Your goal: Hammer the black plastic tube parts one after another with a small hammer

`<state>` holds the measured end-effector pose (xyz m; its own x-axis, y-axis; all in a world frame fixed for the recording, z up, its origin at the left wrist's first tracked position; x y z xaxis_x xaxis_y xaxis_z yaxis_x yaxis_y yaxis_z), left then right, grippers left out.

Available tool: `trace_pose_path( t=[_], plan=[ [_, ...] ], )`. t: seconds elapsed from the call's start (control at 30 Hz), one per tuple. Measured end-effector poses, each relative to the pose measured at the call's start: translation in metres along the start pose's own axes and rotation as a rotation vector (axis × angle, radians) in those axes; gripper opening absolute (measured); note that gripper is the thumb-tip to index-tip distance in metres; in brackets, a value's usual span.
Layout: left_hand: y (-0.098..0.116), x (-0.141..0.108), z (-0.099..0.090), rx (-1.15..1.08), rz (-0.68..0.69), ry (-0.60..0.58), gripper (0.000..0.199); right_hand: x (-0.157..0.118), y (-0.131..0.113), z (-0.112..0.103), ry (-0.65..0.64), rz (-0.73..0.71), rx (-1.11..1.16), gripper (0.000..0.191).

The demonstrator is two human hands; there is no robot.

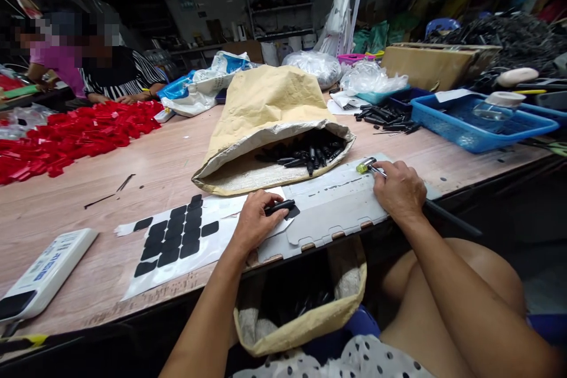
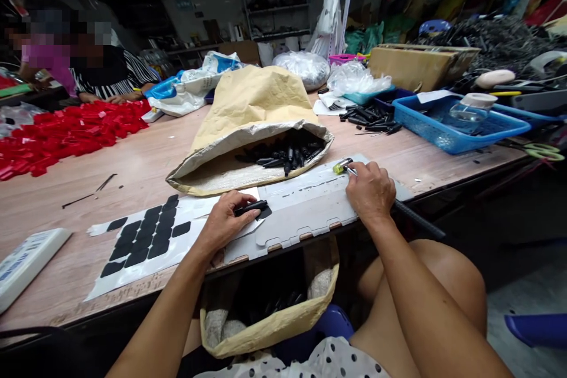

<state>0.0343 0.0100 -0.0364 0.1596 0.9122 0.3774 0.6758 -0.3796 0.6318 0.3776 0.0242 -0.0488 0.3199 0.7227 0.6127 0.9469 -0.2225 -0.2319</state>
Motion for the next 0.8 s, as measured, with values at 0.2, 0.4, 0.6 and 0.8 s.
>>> trace_pose_path(
  t=[0.2, 0.4, 0.6, 0.8],
  plan=[
    [-0.002, 0.002, -0.001, -0.060, -0.061, -0.020, 0.013, 0.007, 0.002, -0.015, 0.003, 0.072, 0.188, 0.034],
    [-0.003, 0.005, 0.002, -0.043, -0.127, -0.052, 0.017, -0.015, -0.066, -0.064, 0.031, -0.014, 0.736, 0.033],
    [-0.005, 0.004, 0.002, -0.043, -0.125, -0.034, 0.021, -0.056, -0.142, -0.069, -0.233, -0.202, 0.928, 0.029],
    [-0.001, 0.003, 0.000, -0.044, -0.112, -0.020, 0.018, -0.071, -0.148, -0.050, -0.303, -0.249, 0.832, 0.031]
  ],
)
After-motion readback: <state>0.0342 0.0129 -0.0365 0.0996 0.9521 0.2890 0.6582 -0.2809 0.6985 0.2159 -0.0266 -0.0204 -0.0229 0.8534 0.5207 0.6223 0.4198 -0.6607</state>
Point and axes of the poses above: each hand's wrist, its own x-axis towards the middle knuckle, its own z-axis out of the palm, y = z × x, the point moved 3 cm from there along x, towards the middle knuckle, and after that the axes turned 8 degrees about y, right-handed, at the moved point
